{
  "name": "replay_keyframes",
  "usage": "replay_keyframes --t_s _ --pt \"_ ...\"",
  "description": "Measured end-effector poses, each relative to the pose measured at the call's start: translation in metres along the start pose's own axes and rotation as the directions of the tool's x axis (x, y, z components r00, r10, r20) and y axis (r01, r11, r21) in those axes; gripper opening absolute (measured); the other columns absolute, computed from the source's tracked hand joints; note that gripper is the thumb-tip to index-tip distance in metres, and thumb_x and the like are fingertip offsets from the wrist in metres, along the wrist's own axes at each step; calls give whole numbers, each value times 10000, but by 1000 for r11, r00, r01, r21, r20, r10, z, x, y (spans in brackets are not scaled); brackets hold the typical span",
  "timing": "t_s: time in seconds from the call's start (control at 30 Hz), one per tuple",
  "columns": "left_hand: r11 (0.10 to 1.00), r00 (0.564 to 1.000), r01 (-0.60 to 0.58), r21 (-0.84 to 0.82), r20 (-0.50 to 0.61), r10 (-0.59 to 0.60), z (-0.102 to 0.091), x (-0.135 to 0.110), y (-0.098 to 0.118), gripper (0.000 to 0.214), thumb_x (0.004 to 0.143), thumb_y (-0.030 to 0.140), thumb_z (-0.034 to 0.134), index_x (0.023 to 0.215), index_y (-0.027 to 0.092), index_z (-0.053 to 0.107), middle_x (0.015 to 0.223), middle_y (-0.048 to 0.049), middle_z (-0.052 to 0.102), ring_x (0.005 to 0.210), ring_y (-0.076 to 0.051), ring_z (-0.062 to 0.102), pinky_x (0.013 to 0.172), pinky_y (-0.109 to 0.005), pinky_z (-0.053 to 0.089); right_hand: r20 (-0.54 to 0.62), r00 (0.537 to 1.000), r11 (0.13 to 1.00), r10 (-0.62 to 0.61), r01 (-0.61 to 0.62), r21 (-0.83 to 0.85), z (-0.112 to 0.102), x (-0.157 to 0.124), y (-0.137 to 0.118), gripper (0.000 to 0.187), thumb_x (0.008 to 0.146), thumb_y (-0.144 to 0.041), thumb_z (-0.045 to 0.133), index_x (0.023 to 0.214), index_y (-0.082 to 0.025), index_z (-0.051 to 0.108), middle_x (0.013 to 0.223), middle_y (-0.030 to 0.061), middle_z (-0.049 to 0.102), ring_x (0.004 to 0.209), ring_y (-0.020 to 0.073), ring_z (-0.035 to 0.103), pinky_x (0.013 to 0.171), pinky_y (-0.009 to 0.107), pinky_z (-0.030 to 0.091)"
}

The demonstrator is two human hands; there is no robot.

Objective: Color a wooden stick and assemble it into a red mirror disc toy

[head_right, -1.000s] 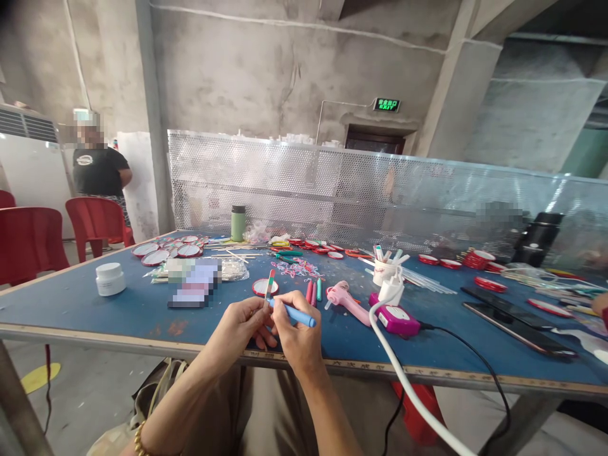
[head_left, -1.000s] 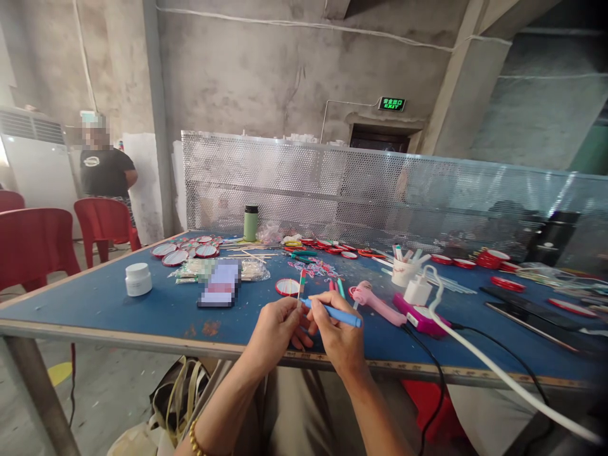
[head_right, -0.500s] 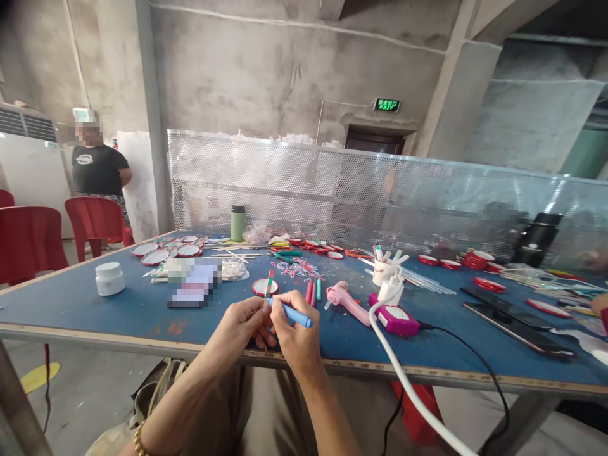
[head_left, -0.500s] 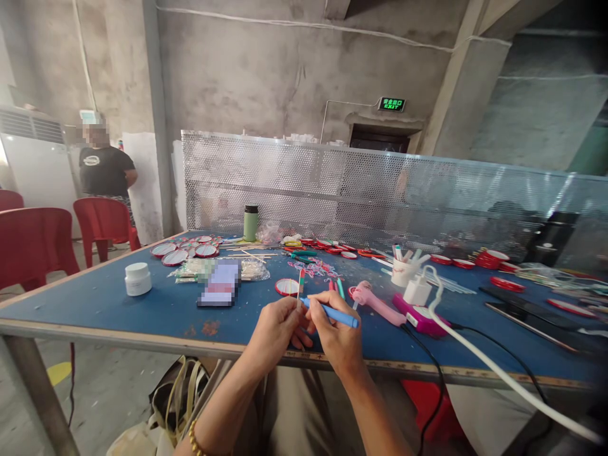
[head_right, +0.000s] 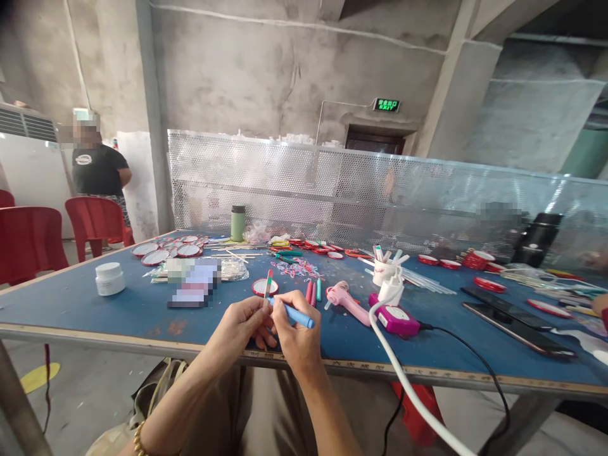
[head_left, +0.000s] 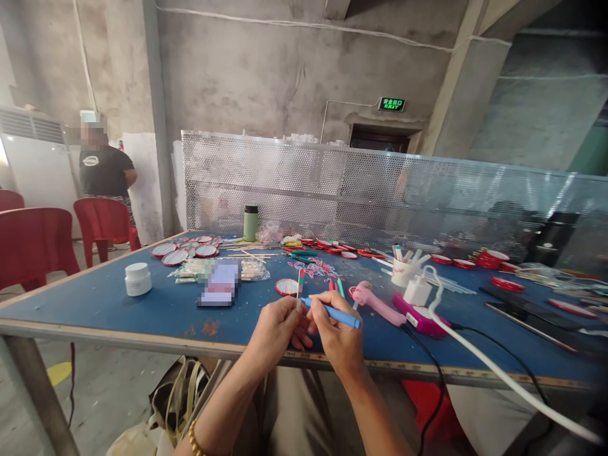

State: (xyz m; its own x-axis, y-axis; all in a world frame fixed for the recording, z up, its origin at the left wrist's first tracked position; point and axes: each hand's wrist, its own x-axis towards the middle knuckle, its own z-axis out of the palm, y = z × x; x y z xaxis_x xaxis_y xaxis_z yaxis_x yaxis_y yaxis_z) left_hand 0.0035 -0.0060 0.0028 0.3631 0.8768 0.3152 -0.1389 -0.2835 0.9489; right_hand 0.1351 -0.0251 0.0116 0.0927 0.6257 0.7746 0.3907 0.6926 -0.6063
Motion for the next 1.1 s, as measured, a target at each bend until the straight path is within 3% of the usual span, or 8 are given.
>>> replay_keyframes --t_s 0.93,1.1 --pt "1000 1000 -3 -27 -17 2 1 -1 2 430 830 596 599 756 180 516 652 -2 644 511 -140 678 438 -188 481 25 1000 999 -16 16 -34 0 1 1 205 948 -328 549 801 -207 624 596 -31 619 452 112 573 462 220 463" --pt "1000 1000 9 -14 -9 -9 0 -1 2 427 860 591 566 804 168 547 705 -37 691 538 -145 691 458 -192 490 -18 1000 1000 -1 1 -26 -1 0 1 214 950 -333 554 789 -205 612 611 -26 617 458 107 563 451 215 453"
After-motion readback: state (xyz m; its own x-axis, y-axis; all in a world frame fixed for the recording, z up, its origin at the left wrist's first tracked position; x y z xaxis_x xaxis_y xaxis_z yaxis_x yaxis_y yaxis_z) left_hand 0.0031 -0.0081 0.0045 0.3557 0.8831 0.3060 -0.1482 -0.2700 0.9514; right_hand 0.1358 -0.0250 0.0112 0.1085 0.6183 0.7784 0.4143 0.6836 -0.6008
